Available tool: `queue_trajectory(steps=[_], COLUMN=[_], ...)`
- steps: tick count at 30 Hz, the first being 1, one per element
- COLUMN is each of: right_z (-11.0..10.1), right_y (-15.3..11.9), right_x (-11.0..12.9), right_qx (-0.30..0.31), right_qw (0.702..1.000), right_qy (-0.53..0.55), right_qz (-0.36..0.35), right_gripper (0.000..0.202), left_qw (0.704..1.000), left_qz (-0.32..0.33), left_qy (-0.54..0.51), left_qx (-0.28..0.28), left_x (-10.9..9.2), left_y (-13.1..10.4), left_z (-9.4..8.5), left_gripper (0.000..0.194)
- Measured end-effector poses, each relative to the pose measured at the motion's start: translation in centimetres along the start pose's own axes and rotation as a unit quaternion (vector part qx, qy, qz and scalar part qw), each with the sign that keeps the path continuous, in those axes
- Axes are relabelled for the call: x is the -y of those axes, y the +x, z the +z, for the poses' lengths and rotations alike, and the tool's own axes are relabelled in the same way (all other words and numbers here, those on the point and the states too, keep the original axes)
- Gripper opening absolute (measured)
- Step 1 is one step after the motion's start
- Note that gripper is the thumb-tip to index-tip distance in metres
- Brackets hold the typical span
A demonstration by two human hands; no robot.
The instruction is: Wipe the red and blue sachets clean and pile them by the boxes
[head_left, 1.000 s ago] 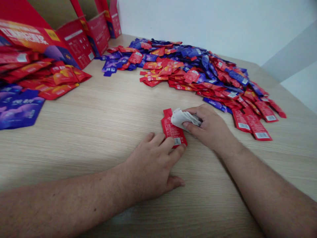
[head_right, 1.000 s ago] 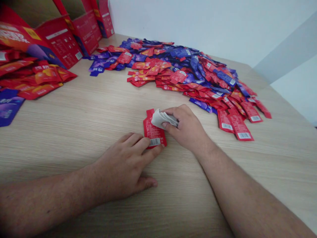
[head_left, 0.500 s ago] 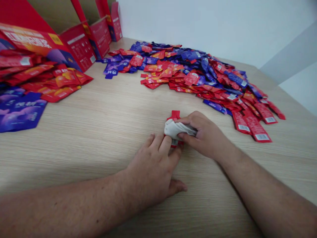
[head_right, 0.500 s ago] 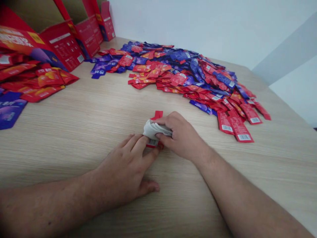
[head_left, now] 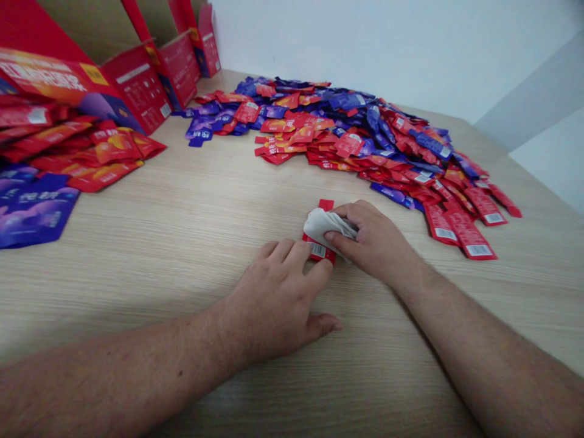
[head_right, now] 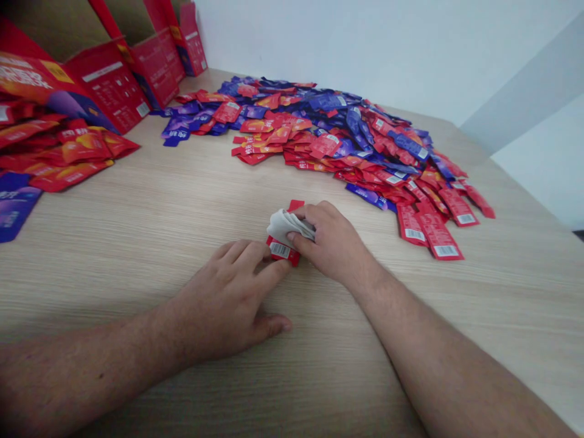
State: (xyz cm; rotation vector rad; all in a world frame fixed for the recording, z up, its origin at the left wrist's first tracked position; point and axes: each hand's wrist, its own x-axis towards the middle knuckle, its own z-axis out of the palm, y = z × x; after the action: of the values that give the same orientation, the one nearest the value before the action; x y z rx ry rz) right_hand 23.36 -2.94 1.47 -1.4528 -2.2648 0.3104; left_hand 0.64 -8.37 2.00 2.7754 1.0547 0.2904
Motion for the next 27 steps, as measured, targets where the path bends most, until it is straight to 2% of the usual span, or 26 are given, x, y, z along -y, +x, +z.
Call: queue_trajectory(steps=[3, 9, 11, 15, 17, 20, 24, 27], right_z=[-0.4, -0.7, -0.6, -0.2, -0.1, 0.1, 0.2, 0.2], right_y=[-0.6, -1.4, -1.4, -0.9, -0.8, -0.7, -0.3, -0.1], right_x=[0.5, 1.1, 0.9, 0.5, 0.5, 0.5, -0.2, -0.5], right_qx=[0.021, 0.046, 0.034, -0.029, -0.020, 0.023, -0.029, -0.015], right_qw=[0.999, 0.997, 0.998, 0.999, 0.999, 0.996, 0.999, 0.999], right_qy=[0.026, 0.054, 0.044, -0.005, 0.004, 0.037, -0.006, 0.002], right_qz=[-0.004, -0.008, -0.025, -0.022, -0.036, -0.079, -0.023, -0.039], right_gripper=[0.021, 0.021, 0.023, 0.026, 0.026, 0.028, 0.027, 0.029], left_qw=[1.000, 0.999, 0.998, 0.998, 0.998, 0.998, 0.998, 0.998], left_qz=[0.014, 0.037, 0.039, 0.046, 0.046, 0.046, 0.043, 0.043], left_qy=[-0.001, -0.013, -0.010, 0.002, 0.001, -0.005, -0.004, -0.004], left_qx=[-0.009, 0.034, 0.039, 0.042, 0.042, 0.042, 0.044, 0.047], left_x=[-0.3, -1.3, -1.4, -1.3, -1.2, -1.2, -1.3, -1.3], left_y=[-0.4, -1.2, -1.2, -1.0, -0.9, -0.9, -1.0, -1.0], left_z=[0.1, 1.1, 1.2, 1.1, 1.0, 0.9, 0.8, 0.8], left_gripper=[0.073, 0.088, 0.090, 0.088, 0.086, 0.085, 0.087, 0.087])
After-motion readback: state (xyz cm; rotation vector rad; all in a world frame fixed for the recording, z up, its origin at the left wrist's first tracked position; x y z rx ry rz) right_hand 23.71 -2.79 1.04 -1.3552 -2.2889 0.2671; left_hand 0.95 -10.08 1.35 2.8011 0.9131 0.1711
